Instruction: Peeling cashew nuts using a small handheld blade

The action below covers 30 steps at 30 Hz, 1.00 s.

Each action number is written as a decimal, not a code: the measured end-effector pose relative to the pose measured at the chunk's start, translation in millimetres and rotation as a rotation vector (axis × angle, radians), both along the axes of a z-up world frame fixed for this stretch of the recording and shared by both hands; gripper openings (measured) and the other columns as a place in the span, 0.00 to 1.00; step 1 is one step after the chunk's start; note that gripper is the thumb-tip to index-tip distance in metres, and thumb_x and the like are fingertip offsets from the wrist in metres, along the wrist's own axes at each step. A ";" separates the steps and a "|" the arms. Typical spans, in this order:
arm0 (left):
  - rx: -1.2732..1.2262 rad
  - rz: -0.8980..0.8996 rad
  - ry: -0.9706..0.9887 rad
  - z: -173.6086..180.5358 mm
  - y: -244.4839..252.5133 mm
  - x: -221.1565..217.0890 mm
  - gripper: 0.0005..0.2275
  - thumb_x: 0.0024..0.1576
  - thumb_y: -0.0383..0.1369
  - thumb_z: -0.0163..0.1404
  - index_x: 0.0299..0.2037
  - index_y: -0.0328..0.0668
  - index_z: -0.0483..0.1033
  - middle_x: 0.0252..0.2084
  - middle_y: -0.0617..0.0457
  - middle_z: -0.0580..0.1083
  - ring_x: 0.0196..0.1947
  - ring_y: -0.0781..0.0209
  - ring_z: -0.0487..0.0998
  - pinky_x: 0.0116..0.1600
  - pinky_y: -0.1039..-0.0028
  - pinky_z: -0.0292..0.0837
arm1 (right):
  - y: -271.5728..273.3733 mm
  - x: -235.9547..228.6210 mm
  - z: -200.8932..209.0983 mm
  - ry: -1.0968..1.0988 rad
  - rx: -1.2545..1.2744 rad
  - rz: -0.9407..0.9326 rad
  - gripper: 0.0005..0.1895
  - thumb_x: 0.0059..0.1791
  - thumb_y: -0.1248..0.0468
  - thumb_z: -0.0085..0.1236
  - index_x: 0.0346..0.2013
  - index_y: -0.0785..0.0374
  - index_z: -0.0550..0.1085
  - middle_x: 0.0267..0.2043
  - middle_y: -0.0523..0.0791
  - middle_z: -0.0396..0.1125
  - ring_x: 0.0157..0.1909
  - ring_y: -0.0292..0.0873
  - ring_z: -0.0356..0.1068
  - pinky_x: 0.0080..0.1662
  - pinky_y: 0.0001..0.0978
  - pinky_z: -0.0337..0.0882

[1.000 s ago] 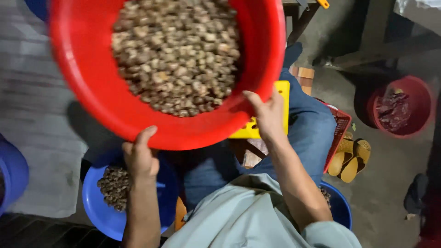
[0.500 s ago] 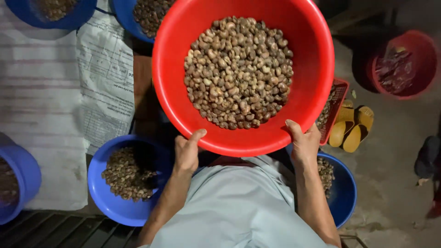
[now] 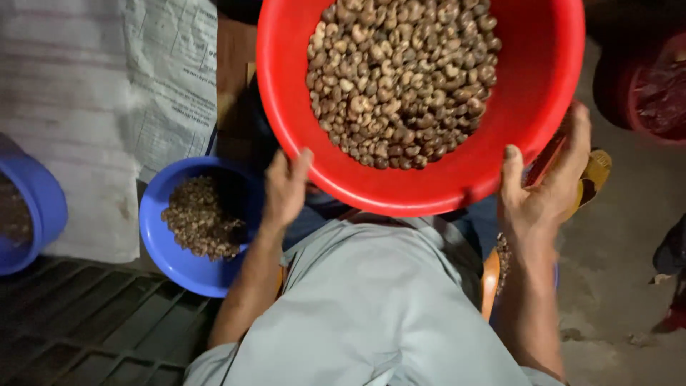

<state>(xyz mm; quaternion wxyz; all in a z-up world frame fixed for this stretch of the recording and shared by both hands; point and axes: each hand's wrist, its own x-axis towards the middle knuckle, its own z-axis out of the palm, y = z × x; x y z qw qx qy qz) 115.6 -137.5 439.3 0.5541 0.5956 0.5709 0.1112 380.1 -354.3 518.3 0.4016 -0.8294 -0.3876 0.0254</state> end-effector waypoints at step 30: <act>0.694 0.302 -0.546 -159.7 80.6 8.8 0.19 0.63 0.17 0.37 0.63 0.40 0.69 0.63 0.45 0.73 0.66 0.51 0.74 0.75 0.65 0.66 | 111.8 -206.4 176.5 -0.829 -0.474 1.102 0.24 0.58 0.60 0.32 0.67 0.57 0.66 0.58 0.57 0.69 0.58 0.62 0.71 0.58 0.56 0.71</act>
